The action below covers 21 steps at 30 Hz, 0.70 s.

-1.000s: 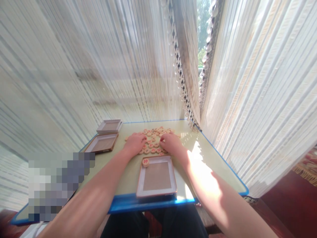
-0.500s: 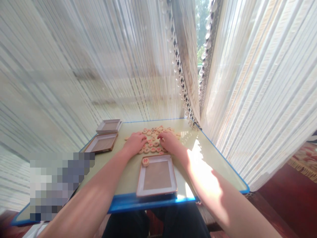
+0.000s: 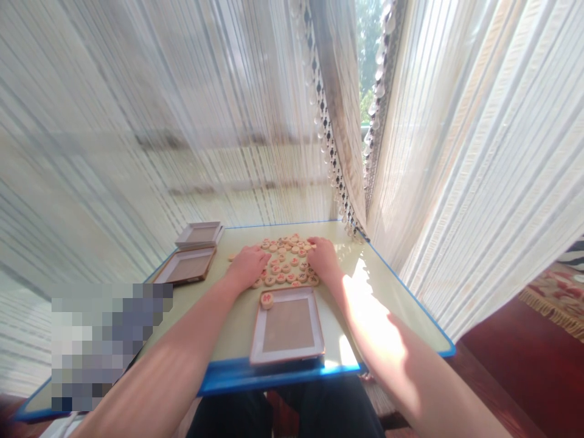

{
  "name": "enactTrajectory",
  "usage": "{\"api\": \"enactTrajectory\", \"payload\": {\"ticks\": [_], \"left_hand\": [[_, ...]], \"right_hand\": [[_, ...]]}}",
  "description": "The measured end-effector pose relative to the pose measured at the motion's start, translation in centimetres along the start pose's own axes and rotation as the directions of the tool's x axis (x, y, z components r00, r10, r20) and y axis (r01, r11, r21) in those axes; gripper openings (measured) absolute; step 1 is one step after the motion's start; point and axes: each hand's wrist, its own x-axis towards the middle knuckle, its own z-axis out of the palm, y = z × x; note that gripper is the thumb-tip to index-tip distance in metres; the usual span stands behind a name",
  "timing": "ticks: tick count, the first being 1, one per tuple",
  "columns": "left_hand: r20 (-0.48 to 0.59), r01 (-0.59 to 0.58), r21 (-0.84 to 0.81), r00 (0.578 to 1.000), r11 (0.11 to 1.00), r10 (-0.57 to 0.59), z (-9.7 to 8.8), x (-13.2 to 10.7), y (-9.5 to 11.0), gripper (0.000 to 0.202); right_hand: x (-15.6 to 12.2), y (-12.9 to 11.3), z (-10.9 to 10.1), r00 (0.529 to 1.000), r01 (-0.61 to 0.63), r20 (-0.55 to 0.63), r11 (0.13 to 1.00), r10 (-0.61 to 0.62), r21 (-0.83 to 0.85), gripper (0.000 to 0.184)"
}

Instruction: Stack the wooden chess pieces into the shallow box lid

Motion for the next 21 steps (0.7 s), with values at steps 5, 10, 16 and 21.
{"api": "enactTrajectory", "payload": {"ticks": [5, 10, 16, 21], "left_hand": [[0.002, -0.005, 0.022, 1.0, 1.0, 0.005, -0.3, -0.2, 0.1, 0.042], [-0.009, -0.004, 0.003, 1.0, 1.0, 0.004, -0.8, -0.4, 0.1, 0.04], [0.042, 0.127, -0.054, 0.991, 0.99, -0.125, -0.7, -0.3, -0.6, 0.034], [0.04, 0.078, -0.092, 0.996, 0.993, -0.075, -1.5, -0.5, -0.5, 0.03]], "right_hand": [[0.0, -0.1, 0.4, 0.993, 0.1, 0.065, 0.991, -0.094, -0.092, 0.034], [-0.2, 0.0, 0.3, 0.997, 0.067, 0.031, 0.991, -0.064, -0.115, 0.036], [-0.2, -0.2, -0.7, 0.996, -0.058, 0.066, 0.998, 0.057, 0.007, 0.047], [-0.7, -0.9, -1.3, 0.986, -0.064, 0.152, 0.998, 0.064, -0.003, 0.037]]}}
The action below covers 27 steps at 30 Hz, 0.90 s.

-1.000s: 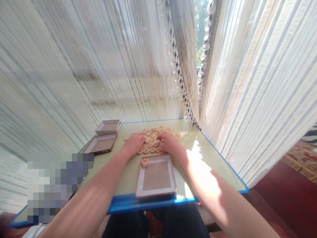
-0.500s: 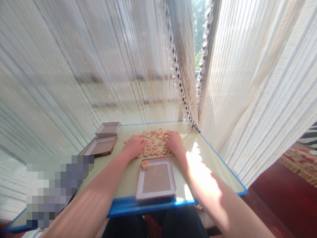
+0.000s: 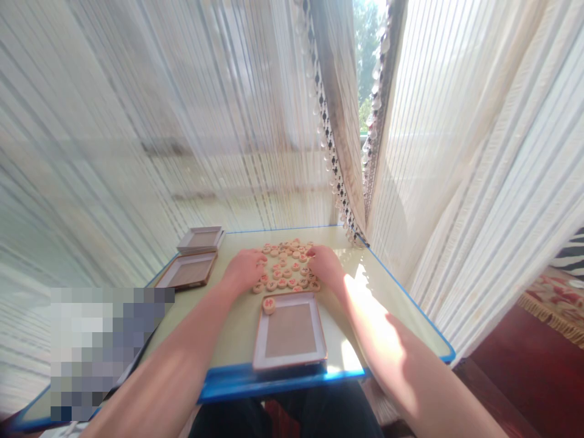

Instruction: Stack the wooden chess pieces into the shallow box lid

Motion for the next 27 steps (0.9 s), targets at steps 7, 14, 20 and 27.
{"api": "enactTrajectory", "payload": {"ticks": [7, 14, 20, 27], "left_hand": [[0.106, 0.011, -0.057, 0.994, 0.998, -0.005, -0.2, -0.4, -0.1, 0.018], [0.045, -0.031, -0.088, 0.998, 0.996, 0.035, 1.0, 0.3, -0.3, 0.032], [-0.085, 0.024, -0.039, 0.996, 0.999, -0.027, 1.1, 0.1, -0.2, 0.037], [-0.01, 0.045, 0.062, 0.999, 0.997, -0.045, 1.5, 0.1, -0.4, 0.037]], "right_hand": [[0.3, -3.0, -4.6, 0.998, -0.03, 0.062, 0.933, 0.008, 0.359, 0.04], [-0.3, -3.7, -5.4, 0.993, 0.06, 0.105, 0.993, -0.05, -0.097, 0.03], [-1.5, -0.5, -0.8, 0.984, 0.177, 0.024, 0.937, -0.178, -0.3, 0.027], [-1.4, -0.1, -0.2, 0.972, 0.235, 0.071, 0.923, -0.224, -0.306, 0.028]]}}
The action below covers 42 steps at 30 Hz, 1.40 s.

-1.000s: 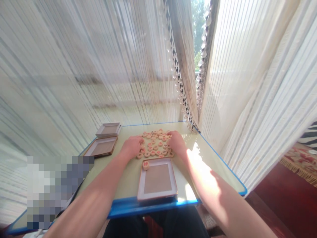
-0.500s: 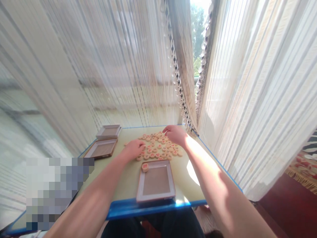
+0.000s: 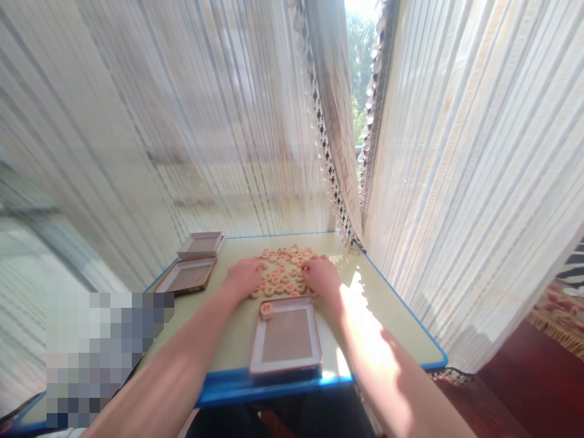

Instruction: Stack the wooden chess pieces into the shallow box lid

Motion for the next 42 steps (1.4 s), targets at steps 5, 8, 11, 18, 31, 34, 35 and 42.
{"api": "enactTrajectory", "payload": {"ticks": [5, 8, 11, 18, 31, 34, 35, 42], "left_hand": [[-0.017, -0.007, -0.001, 1.0, 1.0, 0.007, 0.0, 0.0, 0.1, 0.036], [-0.017, 0.01, -0.028, 1.0, 1.0, -0.01, -0.1, 0.1, 0.0, 0.035], [-0.054, 0.003, -0.05, 0.999, 0.999, -0.005, -0.1, 0.2, -0.1, 0.035], [0.012, -0.054, -0.086, 0.998, 0.995, 0.055, -0.4, -0.1, 0.2, 0.028], [0.026, -0.114, -0.142, 0.993, 0.983, 0.118, -0.1, 0.0, 0.2, 0.027], [0.031, -0.101, -0.155, 0.994, 0.983, 0.107, -0.3, 0.0, 0.2, 0.024], [0.029, -0.102, -0.154, 0.994, 0.983, 0.108, -0.4, 0.0, 0.2, 0.024], [0.017, -0.122, -0.092, 0.992, 0.988, 0.125, -0.2, 0.0, 0.4, 0.032]], "right_hand": [[0.0, -0.4, 0.0, 0.999, 0.045, 0.008, 0.999, -0.045, 0.016, 0.029], [-0.1, -0.3, -0.1, 1.0, 0.021, -0.018, 0.998, -0.019, 0.06, 0.03], [-0.1, -0.1, -0.3, 0.999, -0.045, -0.026, 0.996, 0.047, 0.075, 0.031], [-0.1, 0.1, -0.2, 0.999, -0.046, 0.013, 0.998, 0.045, 0.039, 0.027], [0.3, -0.2, -0.4, 0.994, 0.084, 0.082, 0.986, -0.073, -0.141, 0.038], [0.4, 0.0, -0.1, 0.999, 0.025, 0.048, 0.99, -0.019, -0.138, 0.036], [0.4, 0.1, 0.1, 0.999, -0.027, 0.021, 0.992, 0.03, -0.125, 0.035], [0.9, 1.7, 0.2, 0.949, -0.314, -0.032, 0.945, 0.312, -0.09, 0.028]]}}
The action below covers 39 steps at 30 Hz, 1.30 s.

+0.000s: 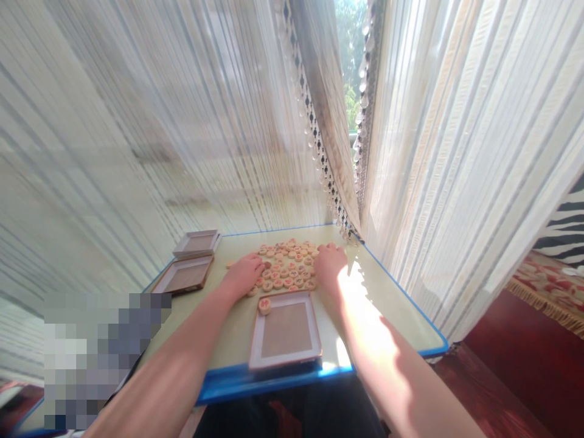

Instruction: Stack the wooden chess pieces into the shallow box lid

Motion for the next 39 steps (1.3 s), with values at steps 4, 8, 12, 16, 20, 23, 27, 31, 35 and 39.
{"api": "enactTrajectory", "payload": {"ticks": [4, 8, 12, 16, 20, 23, 27, 31, 35, 39], "left_hand": [[-0.002, 0.025, 0.006, 1.0, 1.0, -0.025, -0.16, -0.11, 0.24, 0.032], [-0.01, 0.056, -0.013, 0.998, 0.998, -0.056, -0.23, -0.15, 0.28, 0.03], [-0.05, 0.057, -0.031, 0.997, 0.998, -0.059, 0.2, 0.0, -0.01, 0.031], [-0.012, 0.005, -0.015, 1.0, 1.0, -0.005, 0.45, 0.03, -0.17, 0.034], [-0.009, 0.028, -0.028, 1.0, 0.999, -0.028, 0.31, -0.03, -0.12, 0.032], [-0.031, 0.007, -0.017, 0.999, 1.0, -0.008, 0.38, 0.03, -0.17, 0.032], [0.002, 0.0, -0.019, 1.0, 1.0, 0.0, 0.52, 0.12, -0.22, 0.031], [0.015, 0.007, -0.056, 1.0, 0.998, -0.007, 0.32, 0.13, -0.1, 0.028], [-0.038, 0.02, -0.07, 0.999, 0.997, -0.022, -0.03, 0.07, 0.07, 0.024], [-0.085, 0.021, -0.081, 0.996, 0.996, -0.028, -0.14, 0.1, 0.09, 0.023]], "right_hand": [[0.64, 0.58, 0.04, 0.994, -0.095, 0.056, 0.995, 0.093, 0.029, 0.034], [0.86, 0.61, 0.23, 0.992, -0.108, 0.067, 0.991, 0.103, 0.081, 0.038], [0.82, 0.46, 0.52, 0.999, -0.033, 0.021, 0.994, 0.031, 0.104, 0.039], [0.77, 0.24, 0.78, 0.997, 0.074, 0.02, 0.99, -0.076, 0.117, 0.031], [0.73, 0.05, 0.79, 0.996, 0.074, 0.038, 0.988, -0.08, 0.139, 0.031], [0.72, 0.03, 0.66, 0.998, 0.031, 0.049, 0.985, -0.04, 0.168, 0.031], [0.74, 0.23, 0.43, 0.996, -0.055, 0.077, 0.974, 0.038, 0.219, 0.033], [0.78, 0.53, 0.32, 0.991, -0.121, 0.093, 0.951, 0.098, 0.285, 0.033], [0.71, 0.57, 0.36, 0.993, -0.116, 0.049, 0.934, 0.105, 0.337, 0.034], [0.56, 0.22, 0.49, 0.996, -0.089, 0.009, 0.937, 0.091, 0.339, 0.038]]}}
